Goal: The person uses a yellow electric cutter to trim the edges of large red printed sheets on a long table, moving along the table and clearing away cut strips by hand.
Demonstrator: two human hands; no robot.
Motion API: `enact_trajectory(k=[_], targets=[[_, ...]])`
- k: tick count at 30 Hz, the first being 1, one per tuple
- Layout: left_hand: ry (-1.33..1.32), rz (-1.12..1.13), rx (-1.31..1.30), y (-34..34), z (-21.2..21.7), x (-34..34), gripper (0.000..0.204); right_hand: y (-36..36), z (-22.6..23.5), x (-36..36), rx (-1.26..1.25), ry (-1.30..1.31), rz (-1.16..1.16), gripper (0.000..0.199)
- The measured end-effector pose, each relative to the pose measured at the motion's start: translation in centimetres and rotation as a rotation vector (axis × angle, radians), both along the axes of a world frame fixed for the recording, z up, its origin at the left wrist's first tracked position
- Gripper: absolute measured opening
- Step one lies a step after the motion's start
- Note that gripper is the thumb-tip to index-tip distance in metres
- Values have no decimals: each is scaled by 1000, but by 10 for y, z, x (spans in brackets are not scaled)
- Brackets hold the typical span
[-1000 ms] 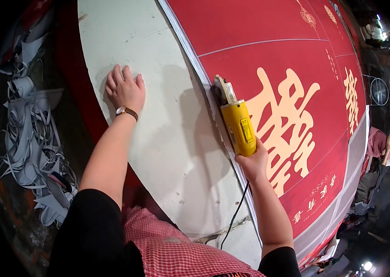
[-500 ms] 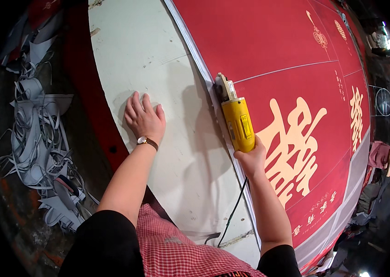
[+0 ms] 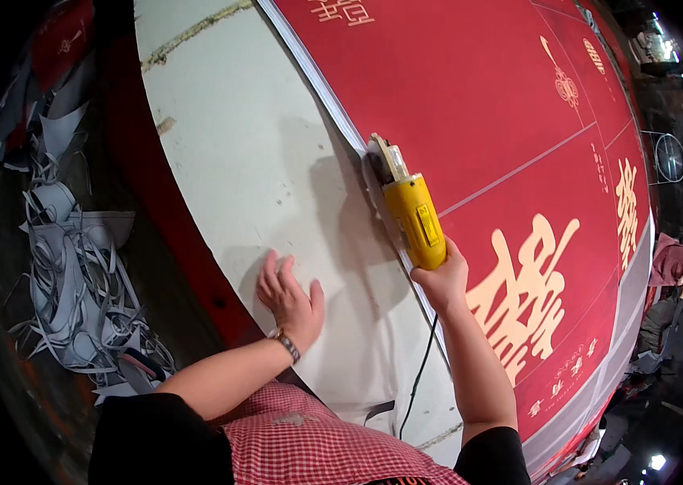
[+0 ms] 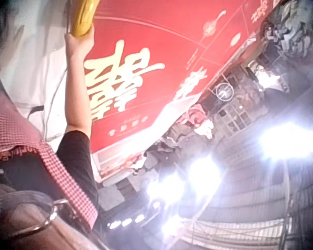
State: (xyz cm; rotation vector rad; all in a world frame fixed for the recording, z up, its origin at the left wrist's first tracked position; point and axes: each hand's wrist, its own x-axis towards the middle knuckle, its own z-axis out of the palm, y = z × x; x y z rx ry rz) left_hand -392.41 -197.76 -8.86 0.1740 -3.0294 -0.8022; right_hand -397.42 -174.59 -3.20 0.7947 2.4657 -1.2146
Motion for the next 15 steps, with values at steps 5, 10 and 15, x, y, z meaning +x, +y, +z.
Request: enact_trajectory(k=[5, 10, 15], targets=[[260, -118, 22, -63, 6, -132, 51, -25, 0, -41, -22, -30, -13, 62], [395, 61, -389, -134, -29, -313, 41, -44, 1, -80, -2, -29, -19, 62], [234, 158, -384, -153, -55, -342, 37, -60, -2, -118, -37, 14, -31, 62]])
